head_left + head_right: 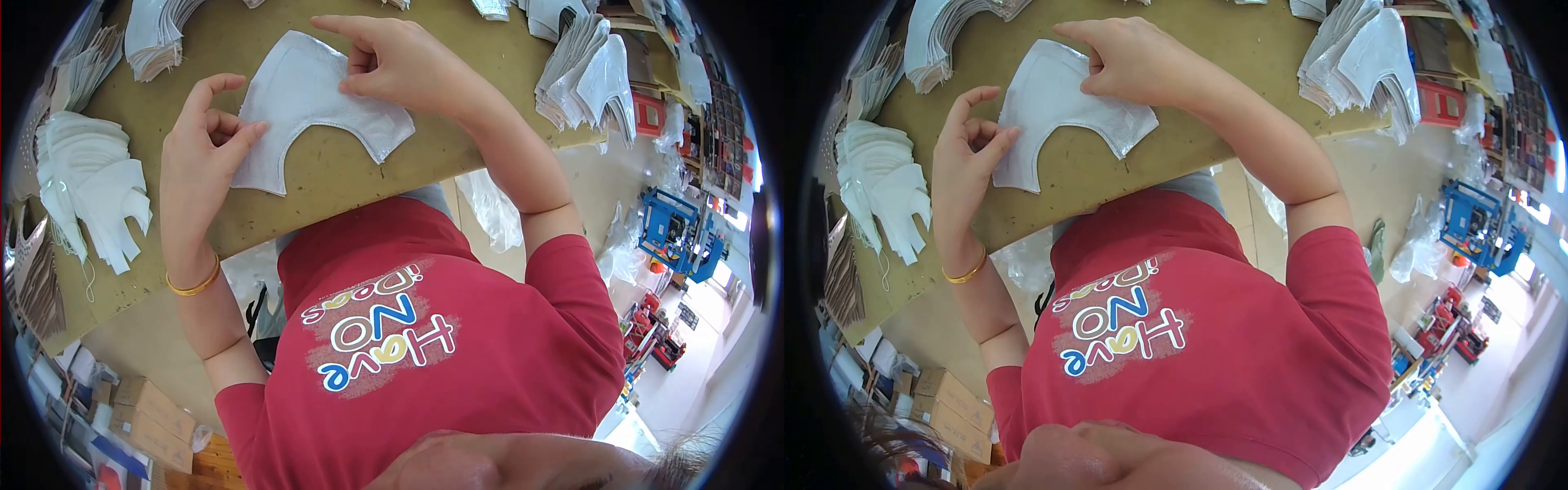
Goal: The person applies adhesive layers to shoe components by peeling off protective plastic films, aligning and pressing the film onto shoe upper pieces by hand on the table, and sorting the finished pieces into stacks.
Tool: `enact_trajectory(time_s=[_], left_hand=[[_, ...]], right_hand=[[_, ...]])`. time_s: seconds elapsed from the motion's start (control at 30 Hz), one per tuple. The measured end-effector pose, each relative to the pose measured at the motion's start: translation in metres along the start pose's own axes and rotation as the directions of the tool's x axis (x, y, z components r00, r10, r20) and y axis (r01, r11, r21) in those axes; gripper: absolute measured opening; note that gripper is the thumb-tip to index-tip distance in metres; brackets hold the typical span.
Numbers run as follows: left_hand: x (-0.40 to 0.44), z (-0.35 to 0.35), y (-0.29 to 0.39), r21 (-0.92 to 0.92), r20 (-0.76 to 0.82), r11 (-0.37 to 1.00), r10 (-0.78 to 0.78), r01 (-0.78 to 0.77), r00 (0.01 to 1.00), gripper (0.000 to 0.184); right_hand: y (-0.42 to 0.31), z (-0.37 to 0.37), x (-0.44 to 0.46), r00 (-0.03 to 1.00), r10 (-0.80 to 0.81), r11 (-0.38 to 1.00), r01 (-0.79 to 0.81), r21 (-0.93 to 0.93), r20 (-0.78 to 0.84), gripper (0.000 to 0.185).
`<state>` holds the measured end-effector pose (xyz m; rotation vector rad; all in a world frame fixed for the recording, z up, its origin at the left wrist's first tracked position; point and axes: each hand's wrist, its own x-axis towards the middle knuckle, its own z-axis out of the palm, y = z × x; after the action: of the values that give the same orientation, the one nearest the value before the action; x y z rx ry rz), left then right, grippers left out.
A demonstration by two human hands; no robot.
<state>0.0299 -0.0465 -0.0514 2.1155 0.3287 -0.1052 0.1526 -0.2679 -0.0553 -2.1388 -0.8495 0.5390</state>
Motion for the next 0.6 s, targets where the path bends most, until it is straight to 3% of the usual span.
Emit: enact_trajectory(time_s=[0.6], left_hand=[[-0.0041,0.0026,0.0041,0.077,-0.038,0.997,0.027,-0.024,0.999,0.042]], right_hand=[[0.0013,0.0069,-0.0048,0.998,-0.057,0.993,0.053,-0.104,-0.036,0.072]])
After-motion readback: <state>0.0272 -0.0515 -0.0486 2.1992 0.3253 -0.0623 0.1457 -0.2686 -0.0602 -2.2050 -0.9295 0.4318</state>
